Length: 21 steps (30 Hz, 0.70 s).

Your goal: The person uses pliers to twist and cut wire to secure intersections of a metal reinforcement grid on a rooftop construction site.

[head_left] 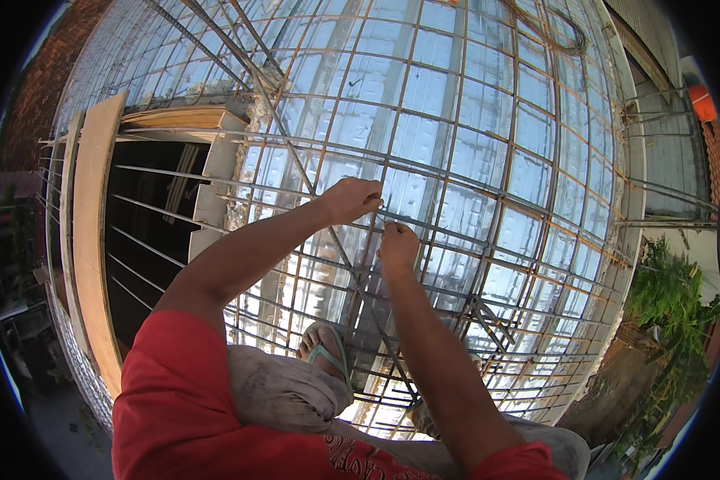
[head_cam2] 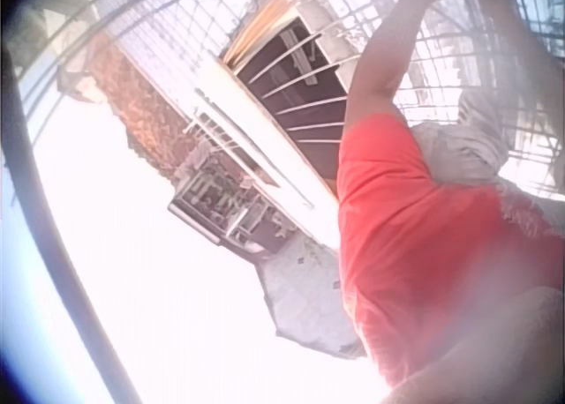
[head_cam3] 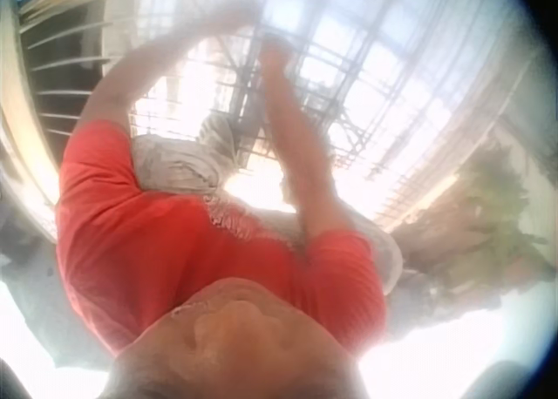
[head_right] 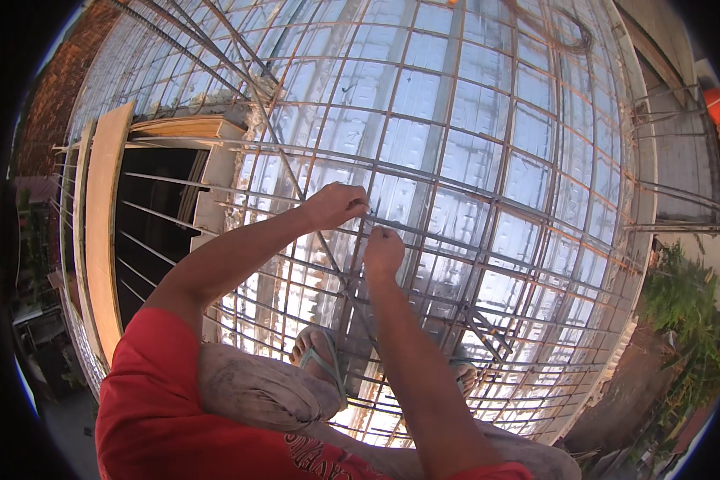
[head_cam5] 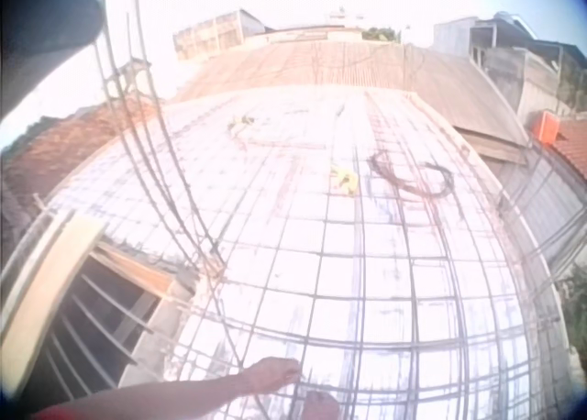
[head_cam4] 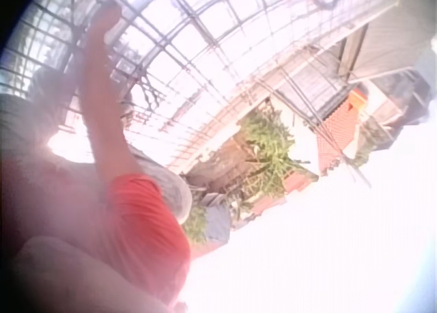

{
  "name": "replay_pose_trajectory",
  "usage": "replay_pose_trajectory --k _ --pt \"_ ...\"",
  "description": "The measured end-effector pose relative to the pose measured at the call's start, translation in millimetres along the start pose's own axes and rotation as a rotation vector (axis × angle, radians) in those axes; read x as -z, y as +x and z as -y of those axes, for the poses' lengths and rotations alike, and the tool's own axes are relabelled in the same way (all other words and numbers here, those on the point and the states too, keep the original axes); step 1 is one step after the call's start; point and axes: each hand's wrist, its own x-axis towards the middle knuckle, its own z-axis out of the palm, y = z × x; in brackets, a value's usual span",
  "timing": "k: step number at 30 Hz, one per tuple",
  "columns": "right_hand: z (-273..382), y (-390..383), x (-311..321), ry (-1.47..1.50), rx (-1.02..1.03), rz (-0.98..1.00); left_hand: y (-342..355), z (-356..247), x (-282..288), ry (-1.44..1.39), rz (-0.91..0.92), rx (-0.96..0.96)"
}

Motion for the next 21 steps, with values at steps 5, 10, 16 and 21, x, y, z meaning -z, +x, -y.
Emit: replay_pose_trajectory --k 5,10,16,21 --pt "0 6 -11 0.123 0.049 -0.083 -3 1 4 -0.182 -0.046 0.151" --pt "49 -43 0 0.621 -0.235 0.142 -15 -6 -5 -0.123 -0.073 0.065" --pt "76 -80 9 0.647 -0.162 0.301 -29 -3 -11 -0.208 -0.095 0.106" --pt "70 -59 25 -0.272 0.422 0.369 -32 -4 -15 -0.242 -0.109 0.093"
